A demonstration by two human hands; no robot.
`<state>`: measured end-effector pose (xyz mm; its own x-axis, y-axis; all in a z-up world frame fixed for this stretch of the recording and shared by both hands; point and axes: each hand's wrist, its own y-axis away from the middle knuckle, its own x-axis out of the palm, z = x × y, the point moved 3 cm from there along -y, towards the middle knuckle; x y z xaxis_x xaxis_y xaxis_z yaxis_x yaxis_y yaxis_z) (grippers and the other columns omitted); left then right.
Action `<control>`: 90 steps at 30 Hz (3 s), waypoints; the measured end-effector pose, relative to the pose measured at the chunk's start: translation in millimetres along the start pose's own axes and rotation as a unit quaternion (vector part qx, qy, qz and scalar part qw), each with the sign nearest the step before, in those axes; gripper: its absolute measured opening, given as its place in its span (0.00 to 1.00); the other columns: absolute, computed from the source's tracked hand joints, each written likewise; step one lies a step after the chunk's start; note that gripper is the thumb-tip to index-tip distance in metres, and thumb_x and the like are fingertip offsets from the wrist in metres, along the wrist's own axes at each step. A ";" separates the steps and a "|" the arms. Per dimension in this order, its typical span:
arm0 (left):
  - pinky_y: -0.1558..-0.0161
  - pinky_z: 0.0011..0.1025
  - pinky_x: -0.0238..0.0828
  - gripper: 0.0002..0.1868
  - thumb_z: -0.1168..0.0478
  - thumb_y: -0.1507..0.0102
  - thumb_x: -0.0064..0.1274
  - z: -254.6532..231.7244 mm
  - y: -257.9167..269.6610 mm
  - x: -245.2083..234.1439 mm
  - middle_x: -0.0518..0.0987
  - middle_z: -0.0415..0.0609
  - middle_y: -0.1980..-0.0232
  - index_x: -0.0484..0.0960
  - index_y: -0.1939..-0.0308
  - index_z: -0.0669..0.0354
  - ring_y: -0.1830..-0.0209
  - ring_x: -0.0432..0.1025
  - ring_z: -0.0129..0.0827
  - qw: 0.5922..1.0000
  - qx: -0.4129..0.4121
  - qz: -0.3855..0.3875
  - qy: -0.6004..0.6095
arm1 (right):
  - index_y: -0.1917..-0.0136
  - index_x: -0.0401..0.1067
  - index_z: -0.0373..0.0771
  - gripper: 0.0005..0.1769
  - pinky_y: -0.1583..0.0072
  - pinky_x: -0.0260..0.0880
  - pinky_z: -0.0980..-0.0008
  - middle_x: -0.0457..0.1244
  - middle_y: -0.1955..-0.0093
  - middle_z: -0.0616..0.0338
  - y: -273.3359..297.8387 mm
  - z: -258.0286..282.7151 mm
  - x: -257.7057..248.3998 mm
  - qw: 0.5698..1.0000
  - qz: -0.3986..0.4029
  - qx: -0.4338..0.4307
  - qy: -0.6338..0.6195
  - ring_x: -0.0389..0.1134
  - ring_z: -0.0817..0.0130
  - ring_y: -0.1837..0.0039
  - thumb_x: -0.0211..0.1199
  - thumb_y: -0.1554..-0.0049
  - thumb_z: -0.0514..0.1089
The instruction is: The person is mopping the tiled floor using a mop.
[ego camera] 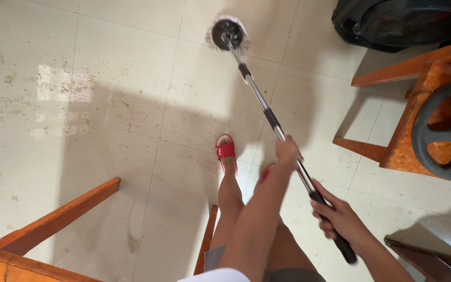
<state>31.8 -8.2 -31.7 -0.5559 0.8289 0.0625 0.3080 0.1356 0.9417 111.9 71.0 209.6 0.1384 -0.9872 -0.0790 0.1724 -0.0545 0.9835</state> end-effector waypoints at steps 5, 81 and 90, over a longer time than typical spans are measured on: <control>0.85 0.34 0.60 0.14 0.50 0.28 0.41 -11.8 14.5 -0.4 0.68 0.48 0.77 0.63 0.56 0.57 0.85 0.63 0.33 0.998 -0.059 -0.019 0.021 | 0.19 0.57 0.66 0.39 0.71 0.48 0.73 0.54 0.65 0.62 -6.6 -3.9 -3.6 0.999 -0.007 0.033 -0.036 0.47 0.76 0.71 0.61 0.40 0.44; 0.87 0.22 0.45 0.08 0.52 0.28 0.39 -7.7 3.6 51.0 0.56 0.37 0.78 0.64 0.54 0.50 0.87 0.51 0.20 0.964 -0.101 0.206 0.138 | 0.18 0.55 0.53 0.42 0.74 0.45 0.77 0.58 0.57 0.63 -12.7 1.5 -26.4 0.979 0.013 -0.061 -0.195 0.46 0.80 0.70 0.56 0.44 0.35; 0.87 0.32 0.55 0.15 0.52 0.27 0.39 -54.2 -53.8 78.0 0.63 0.44 0.79 0.61 0.62 0.57 0.88 0.57 0.29 0.994 0.002 0.108 0.019 | 0.17 0.54 0.57 0.43 0.72 0.47 0.77 0.58 0.59 0.62 -49.9 54.9 -15.7 0.985 -0.006 -0.065 -0.162 0.48 0.79 0.70 0.58 0.43 0.37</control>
<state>-70.0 19.7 -59.6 -0.5048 0.8184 0.2745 0.4265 -0.0400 0.9036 47.5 81.0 170.7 -0.1790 -0.9838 -0.0133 0.2982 -0.0671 0.9521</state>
